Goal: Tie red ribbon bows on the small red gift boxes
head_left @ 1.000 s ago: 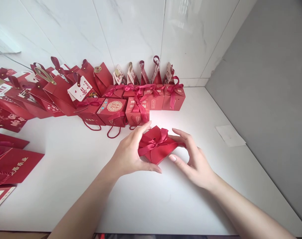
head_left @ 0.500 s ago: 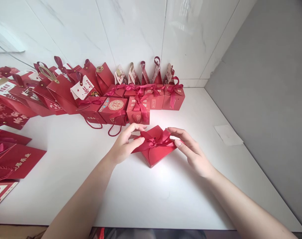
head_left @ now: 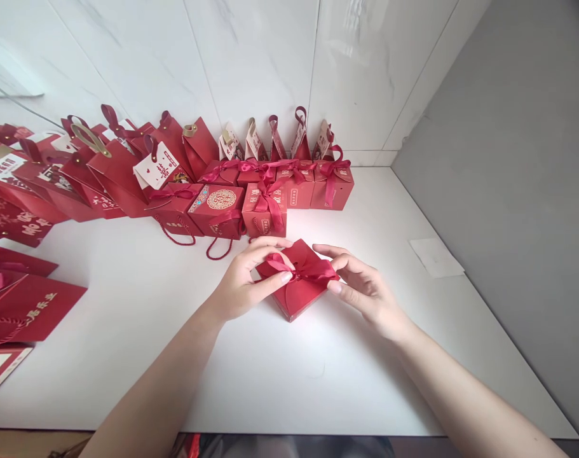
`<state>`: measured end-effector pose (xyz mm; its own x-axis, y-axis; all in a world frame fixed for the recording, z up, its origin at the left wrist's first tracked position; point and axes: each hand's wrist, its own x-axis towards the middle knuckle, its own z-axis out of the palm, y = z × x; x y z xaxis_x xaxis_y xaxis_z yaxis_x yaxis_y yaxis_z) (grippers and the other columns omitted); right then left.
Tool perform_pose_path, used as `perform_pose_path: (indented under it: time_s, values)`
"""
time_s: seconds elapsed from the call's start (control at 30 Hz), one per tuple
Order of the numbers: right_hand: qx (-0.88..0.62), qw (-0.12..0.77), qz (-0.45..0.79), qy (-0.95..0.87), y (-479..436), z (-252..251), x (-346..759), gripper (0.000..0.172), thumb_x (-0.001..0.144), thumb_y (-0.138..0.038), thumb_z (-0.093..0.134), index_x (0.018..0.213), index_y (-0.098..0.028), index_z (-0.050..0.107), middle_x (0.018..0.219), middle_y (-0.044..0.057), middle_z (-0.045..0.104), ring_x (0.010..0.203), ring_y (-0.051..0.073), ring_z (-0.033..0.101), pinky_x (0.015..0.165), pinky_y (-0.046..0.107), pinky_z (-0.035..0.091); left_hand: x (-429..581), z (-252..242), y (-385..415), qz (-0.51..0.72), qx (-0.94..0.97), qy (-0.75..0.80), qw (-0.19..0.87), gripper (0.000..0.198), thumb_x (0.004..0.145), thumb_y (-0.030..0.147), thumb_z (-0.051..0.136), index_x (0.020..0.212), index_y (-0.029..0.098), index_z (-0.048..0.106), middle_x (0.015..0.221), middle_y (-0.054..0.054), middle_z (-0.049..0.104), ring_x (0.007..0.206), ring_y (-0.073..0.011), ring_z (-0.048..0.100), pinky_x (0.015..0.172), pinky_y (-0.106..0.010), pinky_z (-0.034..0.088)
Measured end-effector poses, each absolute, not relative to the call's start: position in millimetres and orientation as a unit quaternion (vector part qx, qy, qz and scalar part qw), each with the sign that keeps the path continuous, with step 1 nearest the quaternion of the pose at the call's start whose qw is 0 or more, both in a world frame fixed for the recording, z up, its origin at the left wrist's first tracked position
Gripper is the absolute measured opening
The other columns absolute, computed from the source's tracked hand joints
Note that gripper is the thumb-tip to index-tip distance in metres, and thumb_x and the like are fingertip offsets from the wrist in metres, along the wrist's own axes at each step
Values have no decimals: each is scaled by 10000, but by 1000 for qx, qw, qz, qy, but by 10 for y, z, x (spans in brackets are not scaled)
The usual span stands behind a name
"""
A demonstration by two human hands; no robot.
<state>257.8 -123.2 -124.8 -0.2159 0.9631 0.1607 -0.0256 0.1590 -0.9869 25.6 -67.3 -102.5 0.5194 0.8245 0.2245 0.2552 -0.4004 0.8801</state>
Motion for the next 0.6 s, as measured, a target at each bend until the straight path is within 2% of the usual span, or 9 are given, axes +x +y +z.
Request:
perform_pose_path:
  time_s: [0.13, 0.2, 0.27, 0.37, 0.47, 0.53, 0.6]
  values:
    - [-414, 488, 481, -599, -1245, -1236, 2495, 67, 902, -328, 686, 912, -261, 684, 1390, 51, 546, 1286, 239, 538, 1064, 405, 457, 336, -1066, -706, 350, 766, 377, 385, 115, 843, 250, 700, 957, 244, 702, 1295, -56, 589, 1270, -238, 540, 1105, -412, 436]
    - [-432, 512, 455, -586, -1249, -1237, 2458, 66, 894, -312, 690, 871, -251, 684, 1303, 59, 591, 1199, 229, 587, 955, 372, 524, 379, -1076, -730, 354, 763, 392, 373, 72, 843, 255, 697, 913, 240, 700, 1279, -49, 586, 1252, -232, 554, 1095, -405, 444]
    - [-454, 537, 417, -576, -1253, -1235, 2429, 53, 893, -286, 683, 859, -246, 674, 1119, 53, 653, 1037, 204, 636, 825, 333, 556, 416, -1075, -758, 354, 762, 405, 360, 29, 843, 256, 693, 864, 236, 688, 1266, -41, 586, 1235, -228, 565, 1093, -405, 440]
    - [-498, 554, 358, -562, -1257, -1228, 2396, 50, 887, -225, 653, 843, -238, 632, 858, 11, 655, 803, 162, 632, 680, 285, 546, 453, -1062, -800, 349, 771, 408, 342, 12, 842, 246, 686, 843, 240, 677, 1253, -32, 586, 1220, -224, 570, 1089, -404, 438]
    - [-549, 544, 283, -568, -1262, -1235, 2377, 104, 840, -158, 620, 806, -234, 558, 799, -2, 634, 733, 162, 612, 508, 239, 481, 480, -1049, -838, 344, 784, 396, 331, 14, 845, 227, 668, 835, 236, 669, 1231, -36, 590, 1206, -225, 577, 1070, -397, 451]
    - [-566, 535, 192, -598, -1266, -1249, 2378, 141, 797, -121, 605, 802, -235, 523, 772, -14, 618, 691, 159, 597, 499, 246, 459, 499, -1046, -859, 343, 788, 395, 323, 20, 841, 212, 666, 833, 231, 662, 1226, -40, 590, 1198, -227, 582, 1059, -393, 459]
    - [-568, 524, 105, -625, -1267, -1261, 2390, 177, 771, -96, 594, 852, -235, 521, 736, -36, 602, 627, 142, 579, 574, 283, 481, 517, -1050, -878, 346, 786, 402, 319, 28, 836, 202, 667, 831, 227, 657, 1231, -41, 589, 1184, -226, 590, 1048, -392, 467]
